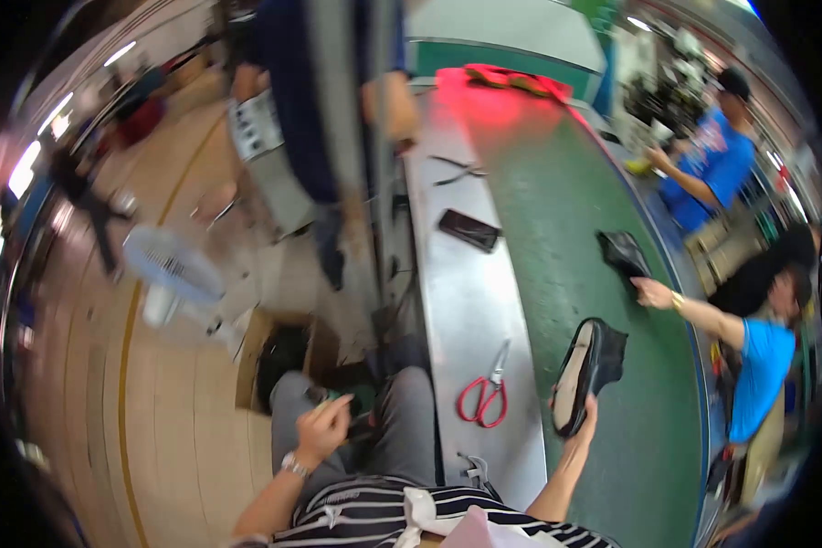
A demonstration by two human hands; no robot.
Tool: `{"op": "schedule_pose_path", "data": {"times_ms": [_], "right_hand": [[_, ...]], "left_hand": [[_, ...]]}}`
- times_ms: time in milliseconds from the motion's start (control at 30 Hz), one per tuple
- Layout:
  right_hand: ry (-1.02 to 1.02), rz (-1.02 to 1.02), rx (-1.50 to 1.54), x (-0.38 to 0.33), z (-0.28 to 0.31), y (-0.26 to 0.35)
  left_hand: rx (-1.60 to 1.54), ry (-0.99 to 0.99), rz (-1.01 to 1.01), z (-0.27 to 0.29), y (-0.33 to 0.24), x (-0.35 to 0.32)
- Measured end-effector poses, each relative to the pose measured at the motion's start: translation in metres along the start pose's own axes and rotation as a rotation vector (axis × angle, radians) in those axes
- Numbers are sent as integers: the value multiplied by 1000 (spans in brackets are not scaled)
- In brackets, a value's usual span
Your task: Assembling a black boot upper and base on a factory production line.
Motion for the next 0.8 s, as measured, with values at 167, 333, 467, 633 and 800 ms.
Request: {"op": "schedule_pose_path", "data": {"times_ms": [167,333,467,633,800], "right_hand": [[515,-314,302,-41,-123,-71],[757,-484,265,-56,-164,-106],[827,-494,-40,-45,-155,-109],[630,-122,-684,-57,-210,-28],[705,264,-1122,-68,-274,-25]], "left_hand": [[-804,593,84,-8,-61,63],[-1216,637,19,3,-74,60],[-1491,590,214,0,-65,34],[-1385,359,81,11,-57,49],[-1041,377,-175,4,-56,75]]}}
Point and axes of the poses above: each hand's wrist, its own x-axis towards the middle knuckle, its own z-axis out of the back of the hand, y = z × x, the point moved 2 cm from there along x, towards the middle knuckle, and after that the axes turned 10 degrees about y, right-handed, at the moved point
